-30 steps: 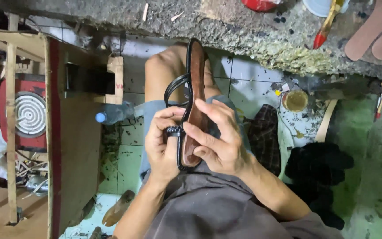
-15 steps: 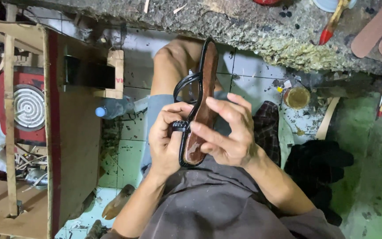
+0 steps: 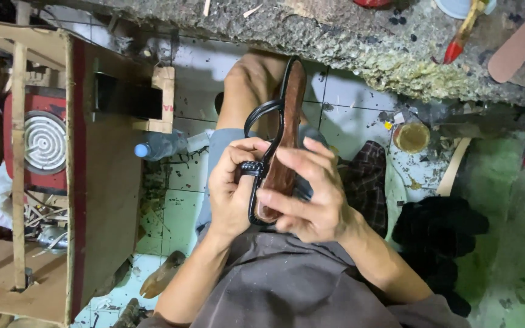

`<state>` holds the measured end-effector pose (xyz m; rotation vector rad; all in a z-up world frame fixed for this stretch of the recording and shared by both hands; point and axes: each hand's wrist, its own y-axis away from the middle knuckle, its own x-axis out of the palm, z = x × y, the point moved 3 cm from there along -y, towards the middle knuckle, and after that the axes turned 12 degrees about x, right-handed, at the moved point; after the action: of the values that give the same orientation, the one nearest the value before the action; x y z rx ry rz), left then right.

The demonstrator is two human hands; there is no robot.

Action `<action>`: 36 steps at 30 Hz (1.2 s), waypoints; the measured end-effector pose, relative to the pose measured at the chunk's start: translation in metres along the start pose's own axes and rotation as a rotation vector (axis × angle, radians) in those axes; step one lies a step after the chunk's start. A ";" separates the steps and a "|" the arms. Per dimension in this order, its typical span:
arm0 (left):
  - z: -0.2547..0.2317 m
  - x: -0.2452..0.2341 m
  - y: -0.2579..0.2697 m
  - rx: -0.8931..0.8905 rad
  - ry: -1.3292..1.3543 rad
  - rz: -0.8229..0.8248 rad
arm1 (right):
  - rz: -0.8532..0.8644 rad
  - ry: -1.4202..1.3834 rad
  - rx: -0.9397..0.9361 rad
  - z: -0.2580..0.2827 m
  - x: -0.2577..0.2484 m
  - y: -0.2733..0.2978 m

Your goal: Applying glue to a sandal sole and attaching the straps to assemble the shoe.

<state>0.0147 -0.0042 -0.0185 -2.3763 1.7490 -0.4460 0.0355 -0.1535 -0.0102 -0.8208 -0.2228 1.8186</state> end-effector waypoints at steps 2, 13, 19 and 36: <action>0.001 0.000 -0.001 -0.005 0.012 -0.005 | -0.028 0.052 0.001 -0.010 0.000 0.000; -0.006 -0.002 -0.010 0.081 -0.155 0.074 | -0.054 0.240 0.005 -0.003 -0.004 -0.002; 0.009 -0.001 -0.005 0.009 -0.059 0.019 | -0.136 0.284 0.144 -0.018 -0.010 0.000; 0.014 0.006 -0.008 -0.121 0.022 0.008 | -0.066 0.053 -0.100 -0.003 0.008 0.004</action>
<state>0.0279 -0.0080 -0.0282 -2.4532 1.8453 -0.3769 0.0326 -0.1489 -0.0176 -0.9199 -0.3049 1.7332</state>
